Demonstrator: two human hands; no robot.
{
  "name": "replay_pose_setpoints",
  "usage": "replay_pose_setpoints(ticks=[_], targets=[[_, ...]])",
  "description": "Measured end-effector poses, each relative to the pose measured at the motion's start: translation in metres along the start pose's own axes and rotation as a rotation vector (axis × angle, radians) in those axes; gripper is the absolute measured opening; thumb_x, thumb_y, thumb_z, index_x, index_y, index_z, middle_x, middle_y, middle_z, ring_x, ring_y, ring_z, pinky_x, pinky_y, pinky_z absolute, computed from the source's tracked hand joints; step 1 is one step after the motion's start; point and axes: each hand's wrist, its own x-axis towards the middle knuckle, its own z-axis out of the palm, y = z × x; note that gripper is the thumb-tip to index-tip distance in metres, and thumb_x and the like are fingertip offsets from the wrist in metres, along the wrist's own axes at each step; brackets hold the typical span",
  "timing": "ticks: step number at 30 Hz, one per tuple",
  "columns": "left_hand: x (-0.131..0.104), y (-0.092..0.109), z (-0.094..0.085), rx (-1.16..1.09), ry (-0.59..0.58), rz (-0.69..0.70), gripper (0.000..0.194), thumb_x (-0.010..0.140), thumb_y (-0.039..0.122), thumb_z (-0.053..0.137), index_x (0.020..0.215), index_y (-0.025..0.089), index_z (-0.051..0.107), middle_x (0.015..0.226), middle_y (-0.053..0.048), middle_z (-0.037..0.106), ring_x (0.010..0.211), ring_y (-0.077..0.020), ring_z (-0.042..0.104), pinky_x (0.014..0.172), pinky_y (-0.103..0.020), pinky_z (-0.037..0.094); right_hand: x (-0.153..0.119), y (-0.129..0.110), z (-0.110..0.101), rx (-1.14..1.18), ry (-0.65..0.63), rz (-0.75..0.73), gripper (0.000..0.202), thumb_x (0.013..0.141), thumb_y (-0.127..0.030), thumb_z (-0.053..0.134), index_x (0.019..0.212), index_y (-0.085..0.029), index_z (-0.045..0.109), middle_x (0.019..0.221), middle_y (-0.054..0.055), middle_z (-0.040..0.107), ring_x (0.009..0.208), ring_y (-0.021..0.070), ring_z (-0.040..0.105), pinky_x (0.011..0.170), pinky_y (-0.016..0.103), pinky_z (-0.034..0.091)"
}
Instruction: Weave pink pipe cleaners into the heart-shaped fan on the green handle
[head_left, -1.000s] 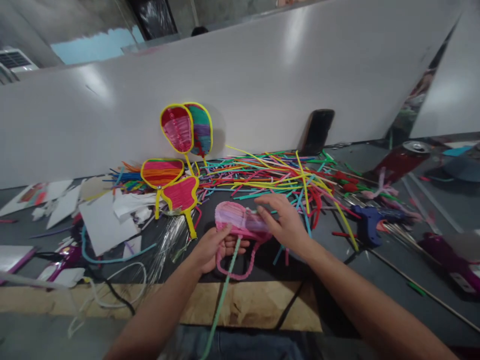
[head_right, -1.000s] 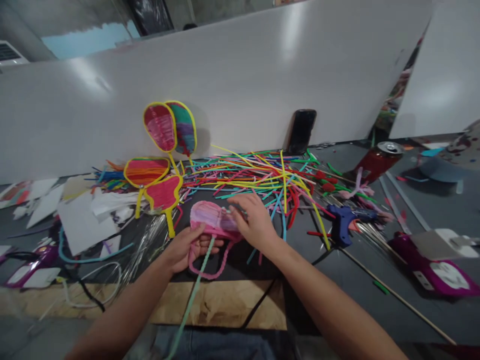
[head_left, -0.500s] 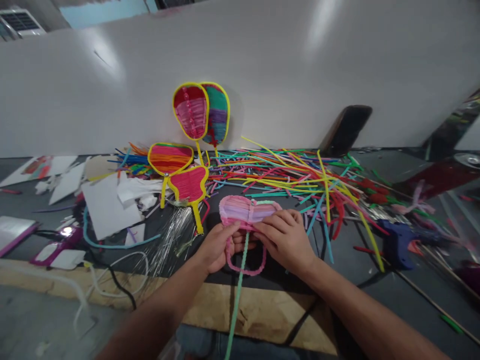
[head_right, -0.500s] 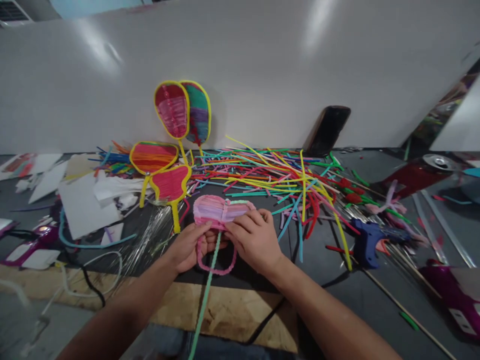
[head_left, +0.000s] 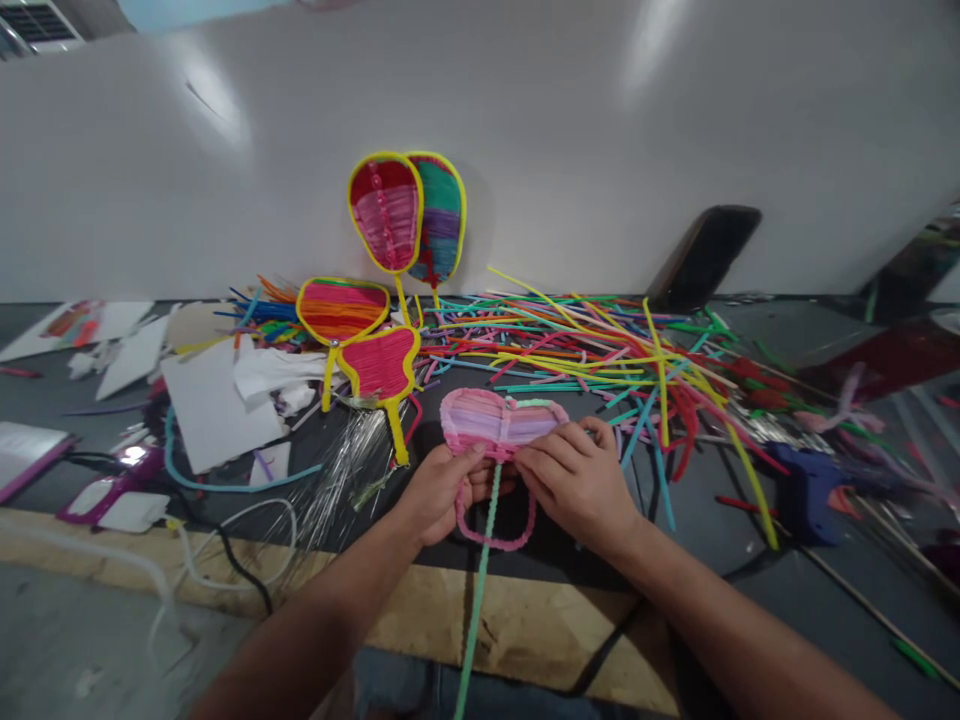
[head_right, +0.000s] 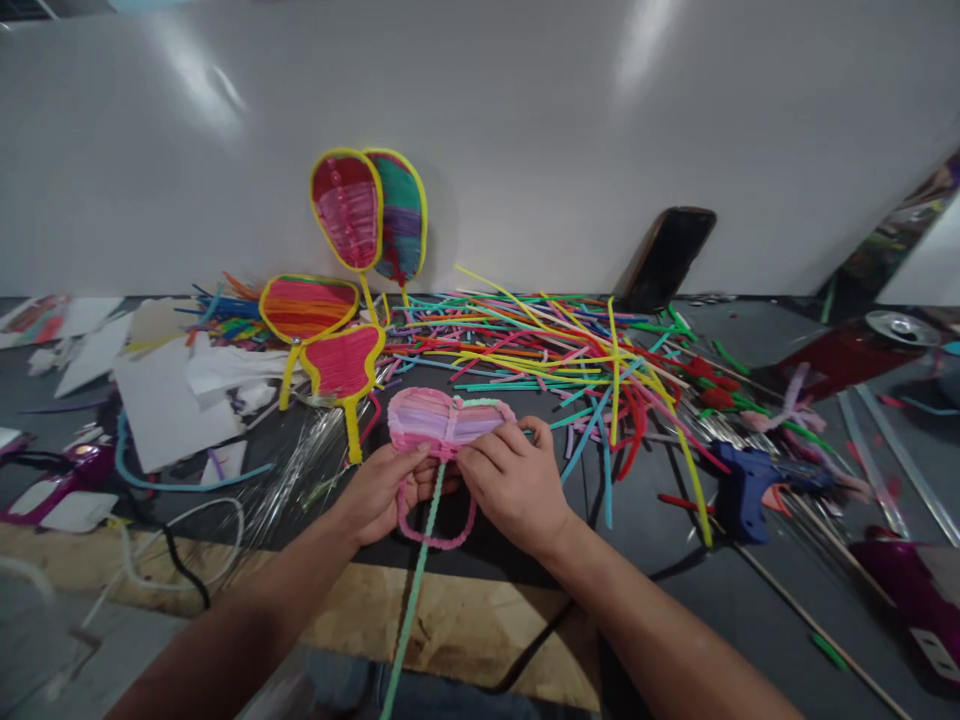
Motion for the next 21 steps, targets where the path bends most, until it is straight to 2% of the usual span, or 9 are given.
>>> replay_pose_setpoints(ticks=[8,13,21], targets=[[0.001,0.006,0.000,-0.065,0.055,-0.022,0.024,0.085,0.027,0.053,0.096,0.009,0.063,0.091,-0.017,0.070,0.088,-0.0248,0.067,0.085,-0.042,0.050,0.004,-0.001,-0.005,-0.056,0.044,0.021,0.010,0.084,-0.019,0.055,0.083,-0.023,0.064,0.079,0.001,0.070,0.077,0.0157,0.053,0.081,0.037,0.028],[0.002,0.008,-0.002,-0.062,0.074,0.049,0.020,0.086,0.024,0.051,0.092,0.009,0.063,0.088,-0.014,0.071,0.087,-0.0237,0.067,0.083,-0.040,0.051,0.002,-0.006,-0.004,0.007,0.007,-0.014,0.014,0.084,-0.017,0.055,0.094,-0.022,0.064,0.079,0.001,0.069,0.076,0.0160,0.053,0.080,0.037,0.029],[-0.001,0.011,-0.004,-0.006,0.056,0.103,0.021,0.081,0.024,0.059,0.096,0.010,0.063,0.091,-0.013,0.071,0.090,-0.0244,0.066,0.081,-0.038,0.052,0.000,-0.010,-0.002,0.081,-0.005,-0.044,0.016,0.082,-0.015,0.055,0.092,-0.022,0.065,0.076,0.001,0.067,0.076,0.0154,0.055,0.081,0.038,0.029]])
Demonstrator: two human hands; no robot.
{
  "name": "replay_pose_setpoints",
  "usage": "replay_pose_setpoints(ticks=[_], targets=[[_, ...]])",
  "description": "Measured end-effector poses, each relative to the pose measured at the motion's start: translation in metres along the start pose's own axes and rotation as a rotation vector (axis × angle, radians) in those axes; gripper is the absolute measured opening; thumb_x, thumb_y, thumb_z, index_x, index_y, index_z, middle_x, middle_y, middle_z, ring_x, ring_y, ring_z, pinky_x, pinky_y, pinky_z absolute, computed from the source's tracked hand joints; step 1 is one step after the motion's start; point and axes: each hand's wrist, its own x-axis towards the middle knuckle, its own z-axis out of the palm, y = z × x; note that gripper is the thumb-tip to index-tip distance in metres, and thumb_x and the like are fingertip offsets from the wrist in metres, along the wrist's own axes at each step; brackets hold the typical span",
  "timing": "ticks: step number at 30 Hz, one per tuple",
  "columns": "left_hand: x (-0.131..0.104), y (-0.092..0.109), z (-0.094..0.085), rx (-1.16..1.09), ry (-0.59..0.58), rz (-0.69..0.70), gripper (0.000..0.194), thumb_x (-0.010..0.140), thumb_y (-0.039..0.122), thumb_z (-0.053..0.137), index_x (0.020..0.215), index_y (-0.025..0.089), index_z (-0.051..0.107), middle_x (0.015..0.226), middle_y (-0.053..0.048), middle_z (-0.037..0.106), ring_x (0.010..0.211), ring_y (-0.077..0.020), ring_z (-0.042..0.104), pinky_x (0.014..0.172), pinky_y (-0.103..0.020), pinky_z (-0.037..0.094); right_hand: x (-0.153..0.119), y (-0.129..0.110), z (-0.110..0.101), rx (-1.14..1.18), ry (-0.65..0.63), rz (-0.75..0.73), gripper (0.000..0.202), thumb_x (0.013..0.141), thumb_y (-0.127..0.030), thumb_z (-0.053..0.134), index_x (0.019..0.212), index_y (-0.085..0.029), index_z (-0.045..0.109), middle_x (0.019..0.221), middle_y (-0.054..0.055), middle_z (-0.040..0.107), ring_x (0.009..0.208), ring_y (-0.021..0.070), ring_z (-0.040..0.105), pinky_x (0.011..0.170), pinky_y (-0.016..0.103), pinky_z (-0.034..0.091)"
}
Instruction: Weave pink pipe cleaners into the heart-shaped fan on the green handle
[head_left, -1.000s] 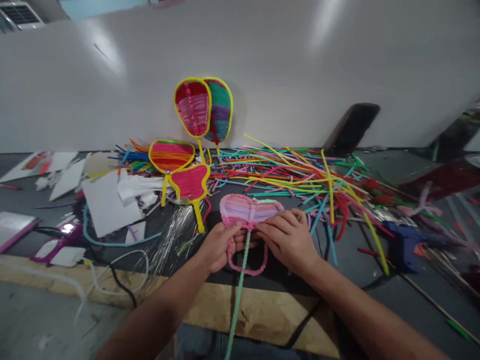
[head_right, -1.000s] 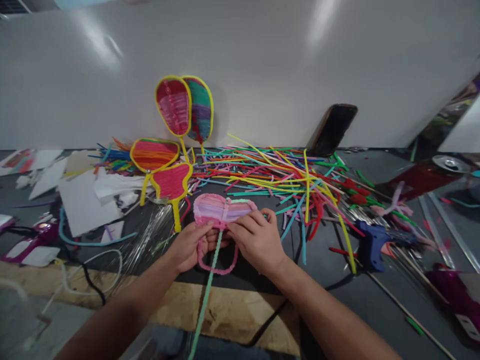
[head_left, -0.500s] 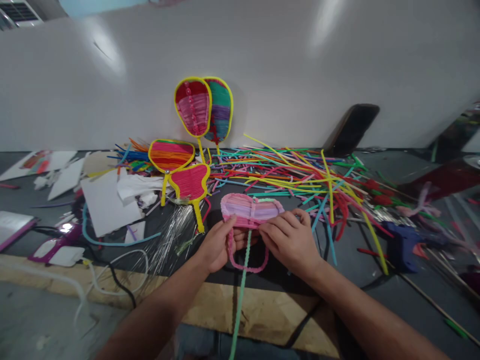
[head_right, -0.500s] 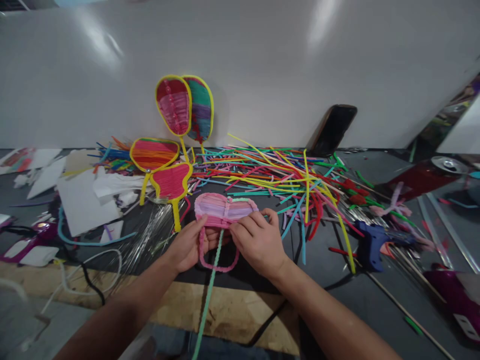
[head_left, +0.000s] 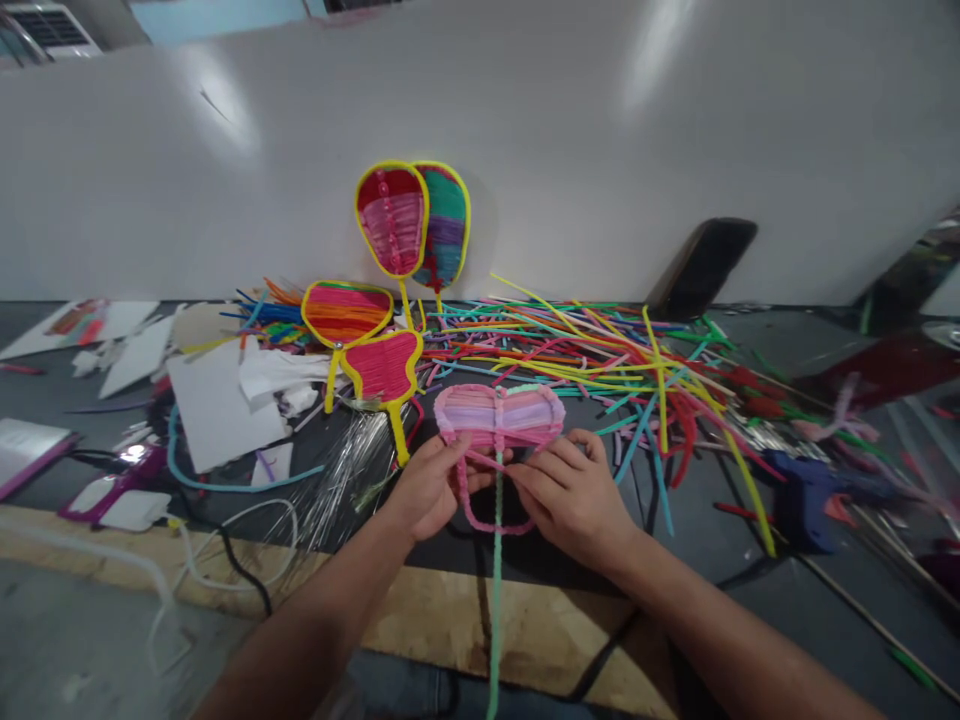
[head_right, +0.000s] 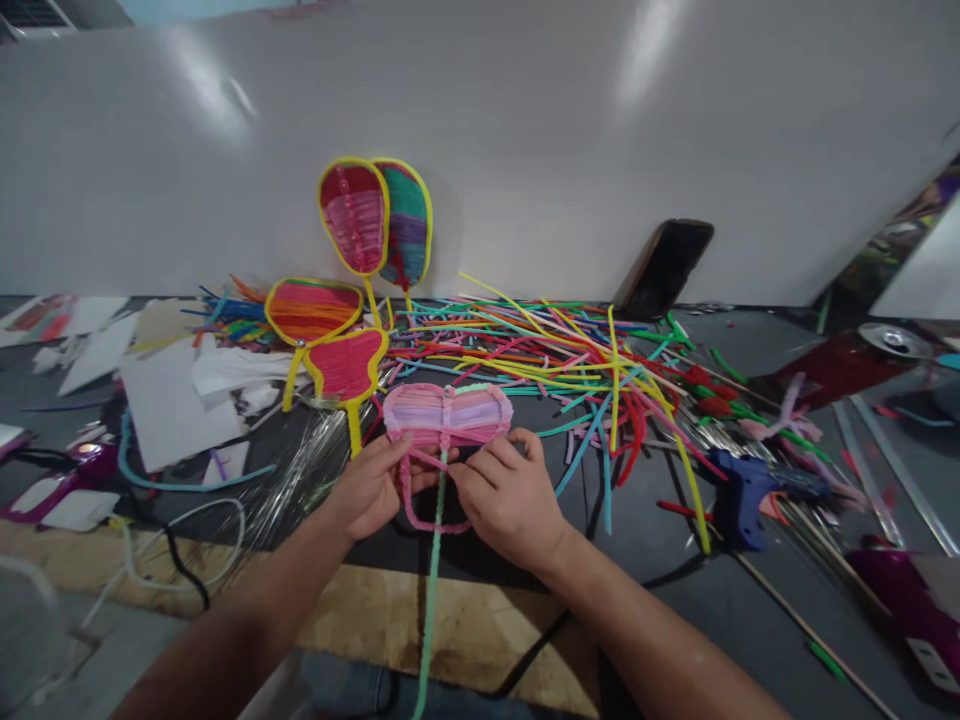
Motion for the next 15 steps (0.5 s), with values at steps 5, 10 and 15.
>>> replay_pose_setpoints(ticks=[5,10,15], targets=[[-0.001,0.000,0.000,0.056,-0.031,0.016,0.022,0.077,0.020,0.062,0.098,0.011,0.063,0.094,-0.013,0.070,0.090,-0.0247,0.066,0.080,-0.038,0.052,0.000,0.002,-0.005,0.103,0.005,0.021,0.014,0.081,-0.017,0.055,0.090,-0.023,0.064,0.075,0.000,0.067,0.074,0.0160,0.054,0.081,0.039,0.031],[-0.002,0.003,0.003,0.018,0.055,0.004,0.020,0.079,0.017,0.058,0.098,0.010,0.061,0.089,-0.013,0.071,0.085,-0.0239,0.067,0.076,-0.036,0.053,0.000,0.020,-0.010,0.321,0.220,0.347,0.010,0.085,-0.019,0.049,0.088,-0.021,0.059,0.080,0.004,0.061,0.077,0.0180,0.054,0.072,0.034,0.040],[-0.001,0.007,0.003,-0.018,0.096,0.016,0.017,0.078,0.016,0.058,0.094,0.012,0.060,0.087,-0.011,0.072,0.082,-0.0231,0.067,0.077,-0.039,0.054,0.001,0.028,-0.006,0.415,0.269,0.453,0.012,0.085,-0.021,0.052,0.096,-0.022,0.058,0.084,0.004,0.057,0.076,0.0171,0.054,0.067,0.031,0.045]])
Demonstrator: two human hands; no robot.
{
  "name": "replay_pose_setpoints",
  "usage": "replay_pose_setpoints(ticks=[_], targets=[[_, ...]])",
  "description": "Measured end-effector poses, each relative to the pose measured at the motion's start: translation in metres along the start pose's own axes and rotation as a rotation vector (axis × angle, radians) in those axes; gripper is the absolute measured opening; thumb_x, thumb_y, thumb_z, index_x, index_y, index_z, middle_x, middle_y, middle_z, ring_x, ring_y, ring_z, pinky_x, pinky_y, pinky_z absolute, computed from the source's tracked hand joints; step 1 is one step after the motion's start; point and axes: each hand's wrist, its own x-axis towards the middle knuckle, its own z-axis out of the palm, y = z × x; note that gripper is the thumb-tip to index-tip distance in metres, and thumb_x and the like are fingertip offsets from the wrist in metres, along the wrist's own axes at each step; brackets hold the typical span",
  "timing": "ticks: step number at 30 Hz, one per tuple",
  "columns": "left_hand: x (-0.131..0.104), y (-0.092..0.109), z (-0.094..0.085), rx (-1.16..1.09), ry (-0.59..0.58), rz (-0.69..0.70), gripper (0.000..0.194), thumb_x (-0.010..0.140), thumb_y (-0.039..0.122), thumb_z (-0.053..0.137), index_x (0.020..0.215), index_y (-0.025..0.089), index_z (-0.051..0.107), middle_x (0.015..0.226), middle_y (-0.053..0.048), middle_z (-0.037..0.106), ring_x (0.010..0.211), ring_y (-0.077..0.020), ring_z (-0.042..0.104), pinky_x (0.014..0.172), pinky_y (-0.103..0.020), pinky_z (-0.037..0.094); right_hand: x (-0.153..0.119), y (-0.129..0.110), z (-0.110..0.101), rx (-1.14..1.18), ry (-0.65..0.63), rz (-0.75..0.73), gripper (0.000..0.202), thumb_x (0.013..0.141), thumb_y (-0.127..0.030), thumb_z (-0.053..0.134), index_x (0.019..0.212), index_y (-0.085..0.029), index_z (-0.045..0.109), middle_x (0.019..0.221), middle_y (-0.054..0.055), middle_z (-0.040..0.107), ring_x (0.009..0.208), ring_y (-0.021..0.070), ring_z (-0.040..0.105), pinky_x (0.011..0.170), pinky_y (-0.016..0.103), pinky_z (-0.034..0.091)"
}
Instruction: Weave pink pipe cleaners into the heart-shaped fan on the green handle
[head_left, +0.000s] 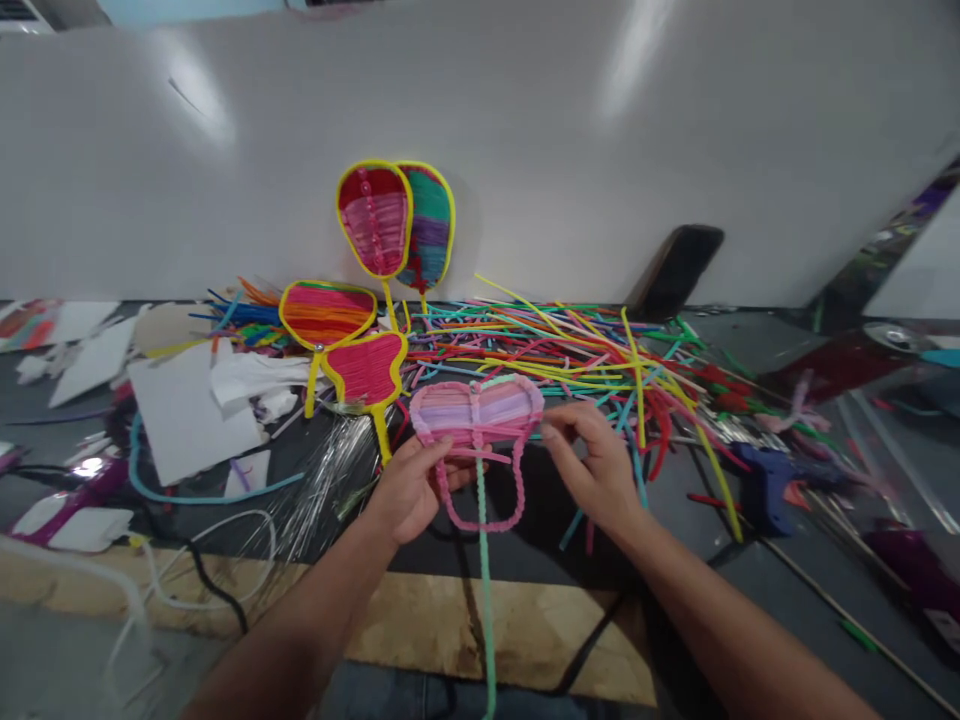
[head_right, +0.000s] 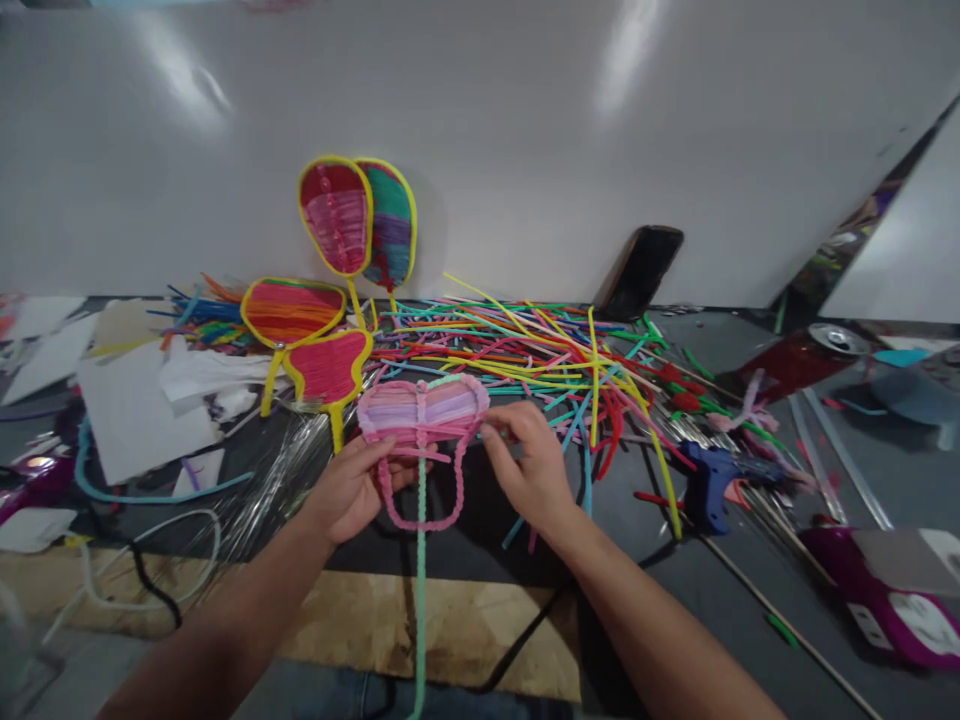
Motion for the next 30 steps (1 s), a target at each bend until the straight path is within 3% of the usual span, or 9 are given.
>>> replay_pose_setpoints(ticks=[3,12,14,17,21,24,30], targets=[[0.001,0.000,0.000,0.013,-0.023,-0.011,0.018,0.077,0.015,0.059,0.096,0.012,0.061,0.088,-0.010,0.072,0.082,-0.0226,0.067,0.076,-0.038,0.054,-0.003,-0.003,0.006,-0.043,-0.103,-0.047,0.015,0.083,-0.021,0.055,0.097,-0.022,0.061,0.088,0.006,0.056,0.086,0.0180,0.054,0.074,0.031,0.046],[0.003,-0.001,0.002,0.036,-0.020,-0.001,0.032,0.079,0.016,0.060,0.110,0.017,0.058,0.094,-0.007,0.071,0.086,-0.0215,0.067,0.075,-0.036,0.056,-0.003,-0.001,0.010,0.055,-0.151,0.017,0.014,0.083,-0.021,0.054,0.092,-0.022,0.064,0.087,0.005,0.050,0.087,0.0169,0.052,0.075,0.030,0.046],[0.002,-0.001,0.001,0.036,-0.026,0.006,0.029,0.079,0.017,0.060,0.108,0.016,0.059,0.093,-0.008,0.071,0.086,-0.0215,0.067,0.076,-0.036,0.055,-0.002,0.001,0.011,0.165,-0.112,0.120,0.013,0.083,-0.025,0.054,0.094,-0.023,0.061,0.088,0.004,0.052,0.081,0.0154,0.052,0.071,0.029,0.046],[0.001,-0.001,0.000,0.035,-0.019,0.024,0.023,0.079,0.018,0.060,0.102,0.014,0.061,0.092,-0.008,0.071,0.086,-0.0210,0.066,0.076,-0.035,0.055,-0.001,0.003,0.013,0.472,-0.035,0.420,0.015,0.084,-0.036,0.054,0.090,-0.022,0.054,0.075,-0.001,0.052,0.061,0.0108,0.051,0.056,0.024,0.044],[-0.001,-0.002,0.000,0.045,-0.026,0.039,0.022,0.078,0.020,0.062,0.099,0.014,0.062,0.093,-0.008,0.071,0.087,-0.0208,0.066,0.077,-0.034,0.054,-0.002,0.002,0.017,0.844,-0.113,0.771,0.029,0.076,-0.048,0.061,0.077,-0.020,0.054,0.064,-0.004,0.052,0.055,0.0097,0.051,0.050,0.021,0.043],[-0.002,-0.003,0.001,0.063,-0.056,0.047,0.022,0.077,0.022,0.063,0.098,0.015,0.061,0.094,-0.008,0.071,0.086,-0.0204,0.066,0.077,-0.035,0.054,-0.004,-0.001,0.020,0.924,-0.183,0.870,0.031,0.071,-0.047,0.066,0.068,-0.017,0.058,0.061,-0.003,0.055,0.053,0.0080,0.050,0.051,0.020,0.042],[-0.004,-0.004,0.004,0.100,-0.094,0.052,0.022,0.076,0.026,0.065,0.095,0.015,0.061,0.096,-0.008,0.070,0.088,-0.0208,0.065,0.078,-0.037,0.053,-0.005,-0.005,0.020,0.890,-0.193,0.910,0.028,0.065,-0.041,0.072,0.061,-0.016,0.060,0.054,-0.004,0.055,0.048,0.0071,0.047,0.047,0.019,0.040]])
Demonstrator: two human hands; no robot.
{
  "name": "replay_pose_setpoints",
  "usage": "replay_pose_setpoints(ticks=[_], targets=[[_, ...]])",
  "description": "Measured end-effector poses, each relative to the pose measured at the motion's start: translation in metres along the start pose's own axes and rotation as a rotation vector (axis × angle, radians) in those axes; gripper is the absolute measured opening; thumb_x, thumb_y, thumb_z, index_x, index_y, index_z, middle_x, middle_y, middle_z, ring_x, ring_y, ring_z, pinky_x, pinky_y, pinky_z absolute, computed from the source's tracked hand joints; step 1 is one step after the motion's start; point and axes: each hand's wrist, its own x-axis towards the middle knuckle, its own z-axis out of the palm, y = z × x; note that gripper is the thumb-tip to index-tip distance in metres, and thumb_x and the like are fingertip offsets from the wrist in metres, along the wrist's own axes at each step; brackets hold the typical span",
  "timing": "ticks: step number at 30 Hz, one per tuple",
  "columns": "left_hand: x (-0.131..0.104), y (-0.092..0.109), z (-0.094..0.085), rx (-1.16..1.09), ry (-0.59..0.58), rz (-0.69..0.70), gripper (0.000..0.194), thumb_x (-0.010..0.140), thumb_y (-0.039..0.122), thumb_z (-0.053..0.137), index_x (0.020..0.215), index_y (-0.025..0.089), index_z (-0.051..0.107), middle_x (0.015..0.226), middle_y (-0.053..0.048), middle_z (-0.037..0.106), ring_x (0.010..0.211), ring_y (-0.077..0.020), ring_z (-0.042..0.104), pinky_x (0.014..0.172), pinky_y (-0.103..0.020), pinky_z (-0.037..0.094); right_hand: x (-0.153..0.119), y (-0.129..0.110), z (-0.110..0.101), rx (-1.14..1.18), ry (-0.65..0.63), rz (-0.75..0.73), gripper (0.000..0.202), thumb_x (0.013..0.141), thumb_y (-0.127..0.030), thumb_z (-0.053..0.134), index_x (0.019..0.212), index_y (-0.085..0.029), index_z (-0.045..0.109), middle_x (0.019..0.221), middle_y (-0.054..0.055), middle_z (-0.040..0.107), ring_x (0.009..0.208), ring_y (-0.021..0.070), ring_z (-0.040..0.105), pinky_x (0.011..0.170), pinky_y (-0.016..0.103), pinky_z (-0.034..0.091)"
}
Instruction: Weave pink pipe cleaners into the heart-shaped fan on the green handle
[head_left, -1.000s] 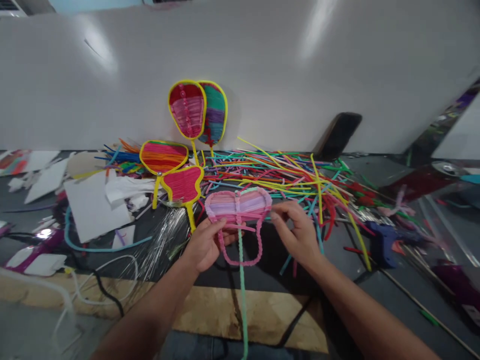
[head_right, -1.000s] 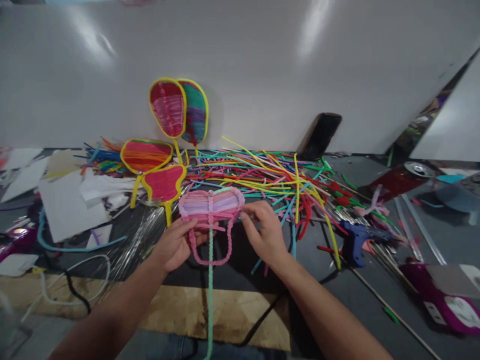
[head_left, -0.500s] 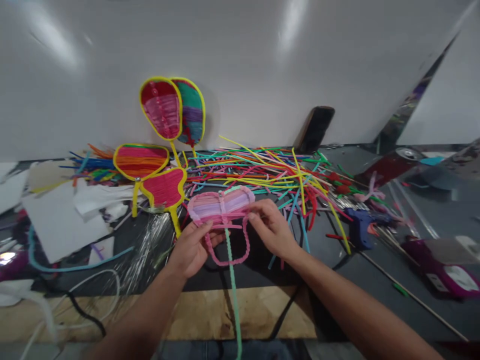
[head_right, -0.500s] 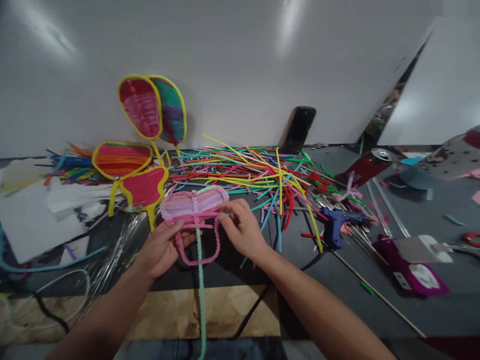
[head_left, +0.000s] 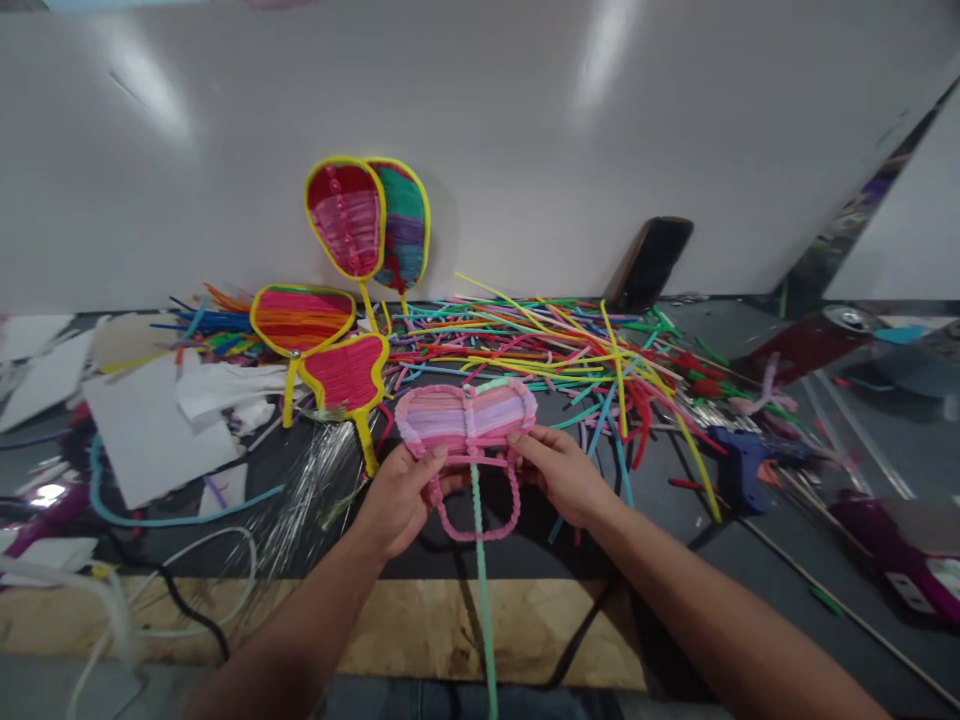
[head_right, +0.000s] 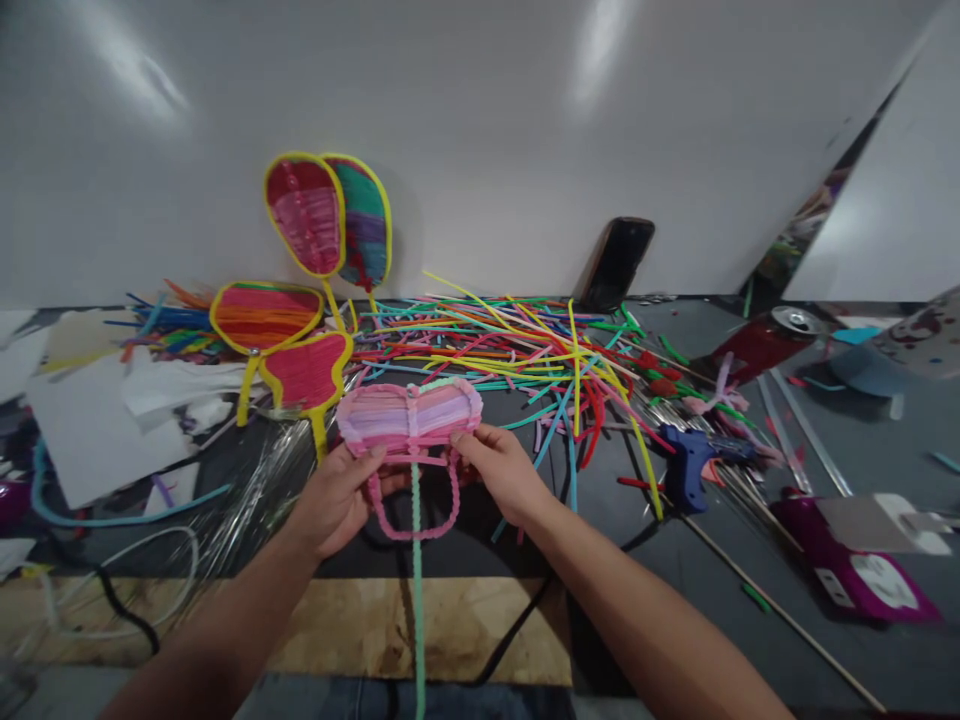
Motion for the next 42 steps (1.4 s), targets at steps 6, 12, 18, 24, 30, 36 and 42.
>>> replay_pose_setpoints(ticks=[6,12,18,24,30,36,42], targets=[[0.000,0.000,0.001,0.024,-0.008,-0.010,0.030,0.076,0.027,0.065,0.103,0.016,0.058,0.098,-0.008,0.069,0.091,-0.0211,0.065,0.079,-0.037,0.053,0.001,0.000,-0.002,-0.088,-0.040,-0.016,0.022,0.066,-0.036,0.069,0.062,-0.016,0.060,0.055,-0.003,0.057,0.050,0.0080,0.049,0.050,0.021,0.041],[0.000,0.001,0.000,0.029,-0.012,-0.016,0.030,0.076,0.027,0.065,0.104,0.017,0.057,0.100,-0.007,0.069,0.092,-0.0214,0.064,0.079,-0.038,0.053,0.001,0.000,-0.005,-0.054,-0.074,0.013,0.022,0.067,-0.038,0.070,0.066,-0.017,0.061,0.057,-0.004,0.058,0.051,0.0079,0.050,0.053,0.021,0.041],[0.000,0.001,-0.002,0.066,-0.058,-0.069,0.029,0.076,0.032,0.065,0.099,0.016,0.059,0.096,-0.008,0.070,0.088,-0.0211,0.065,0.078,-0.036,0.052,0.001,0.000,-0.006,0.020,-0.133,0.064,0.024,0.066,-0.039,0.072,0.072,-0.017,0.064,0.063,-0.002,0.062,0.056,0.0096,0.055,0.054,0.022,0.041],[0.003,0.005,-0.009,0.113,0.028,-0.117,0.029,0.071,0.038,0.068,0.082,0.012,0.060,0.077,-0.011,0.071,0.070,-0.0200,0.067,0.065,-0.031,0.053,0.003,-0.003,-0.009,0.091,-0.070,0.040,0.022,0.065,-0.034,0.075,0.073,-0.017,0.063,0.066,0.000,0.065,0.054,0.0093,0.056,0.052,0.020,0.042],[0.005,0.005,-0.012,0.162,0.092,-0.054,0.026,0.070,0.036,0.069,0.077,0.013,0.058,0.071,-0.007,0.070,0.062,-0.0157,0.065,0.056,-0.025,0.050,0.007,-0.003,-0.013,-0.065,0.054,-0.129,0.025,0.075,-0.043,0.064,0.085,-0.021,0.058,0.070,-0.002,0.058,0.059,0.0111,0.054,0.053,0.023,0.044],[0.006,0.000,-0.010,0.174,0.160,-0.015,0.027,0.071,0.037,0.068,0.081,0.015,0.056,0.072,-0.005,0.069,0.059,-0.0143,0.065,0.048,-0.020,0.048,-0.003,-0.011,-0.011,-0.843,0.370,-0.895,0.031,0.081,-0.028,0.056,0.112,-0.025,0.053,0.117,0.009,0.051,0.108,0.0238,0.047,0.090,0.044,0.040],[0.003,-0.008,-0.002,0.207,0.031,0.008,0.030,0.074,0.038,0.065,0.093,0.014,0.061,0.077,-0.004,0.066,0.060,-0.0115,0.060,0.051,-0.022,0.051,-0.020,0.000,0.008,-1.309,-0.007,-1.079,0.025,0.083,-0.027,0.058,0.108,-0.022,0.058,0.111,0.007,0.061,0.109,0.0244,0.044,0.093,0.042,0.036]])
